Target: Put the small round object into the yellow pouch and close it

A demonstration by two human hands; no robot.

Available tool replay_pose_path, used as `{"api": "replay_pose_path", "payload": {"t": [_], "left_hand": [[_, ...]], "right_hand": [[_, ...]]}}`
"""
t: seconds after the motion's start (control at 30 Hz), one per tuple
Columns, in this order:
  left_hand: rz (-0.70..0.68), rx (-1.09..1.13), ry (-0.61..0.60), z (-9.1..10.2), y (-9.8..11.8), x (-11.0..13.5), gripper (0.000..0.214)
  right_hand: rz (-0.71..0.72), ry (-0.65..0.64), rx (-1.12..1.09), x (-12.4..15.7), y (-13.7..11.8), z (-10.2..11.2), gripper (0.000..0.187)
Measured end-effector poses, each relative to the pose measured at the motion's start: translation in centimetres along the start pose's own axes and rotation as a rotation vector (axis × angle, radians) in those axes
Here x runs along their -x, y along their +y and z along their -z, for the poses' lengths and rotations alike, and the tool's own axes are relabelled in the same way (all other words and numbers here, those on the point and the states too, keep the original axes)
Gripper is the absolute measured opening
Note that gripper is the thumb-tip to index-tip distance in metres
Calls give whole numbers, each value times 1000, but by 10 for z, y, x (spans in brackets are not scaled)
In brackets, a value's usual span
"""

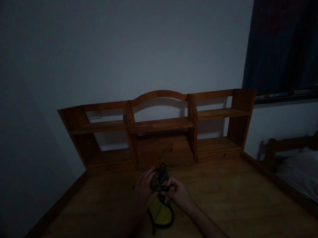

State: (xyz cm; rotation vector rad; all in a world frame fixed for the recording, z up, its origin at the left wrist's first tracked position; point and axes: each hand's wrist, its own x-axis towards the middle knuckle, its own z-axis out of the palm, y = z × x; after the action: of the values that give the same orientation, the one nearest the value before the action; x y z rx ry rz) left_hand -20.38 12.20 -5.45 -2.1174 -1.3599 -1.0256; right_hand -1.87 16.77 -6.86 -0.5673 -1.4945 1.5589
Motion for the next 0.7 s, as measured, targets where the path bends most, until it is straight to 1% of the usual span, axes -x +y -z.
{"api": "replay_pose_path", "payload": {"t": [0.03,0.1,0.17,0.23,0.33,0.4,0.47,0.53,0.7], "left_hand": [[5,14,3,-1,-1,0,66],[24,38,6,-1,-2,1,68],[42,49,-12,-1,-2,1,67],[51,58,-41,-2,-2,2,69],[64,76,-51,-5,-2,3,73],[82,92,-50,-6,-3,4,74],[99,113,-61,-6,-4,4,74],[100,139,-65,-4,-3,3,75],[110,159,-75,-1,0,2,75]], "right_hand": [[2,5,2,1,-1,0,47],[9,-1,62,3,-2,-1,37],[39,-24,203,7,-5,-2,27],[125,-58,398,12,-10,-2,23],[295,-103,642,18,-22,-3,31],[353,-136,754,20,-29,-5,41],[372,-155,843,21,-33,-5,48],[380,-144,910,22,-34,-5,51],[370,-121,961,21,-32,-2,49]]}}
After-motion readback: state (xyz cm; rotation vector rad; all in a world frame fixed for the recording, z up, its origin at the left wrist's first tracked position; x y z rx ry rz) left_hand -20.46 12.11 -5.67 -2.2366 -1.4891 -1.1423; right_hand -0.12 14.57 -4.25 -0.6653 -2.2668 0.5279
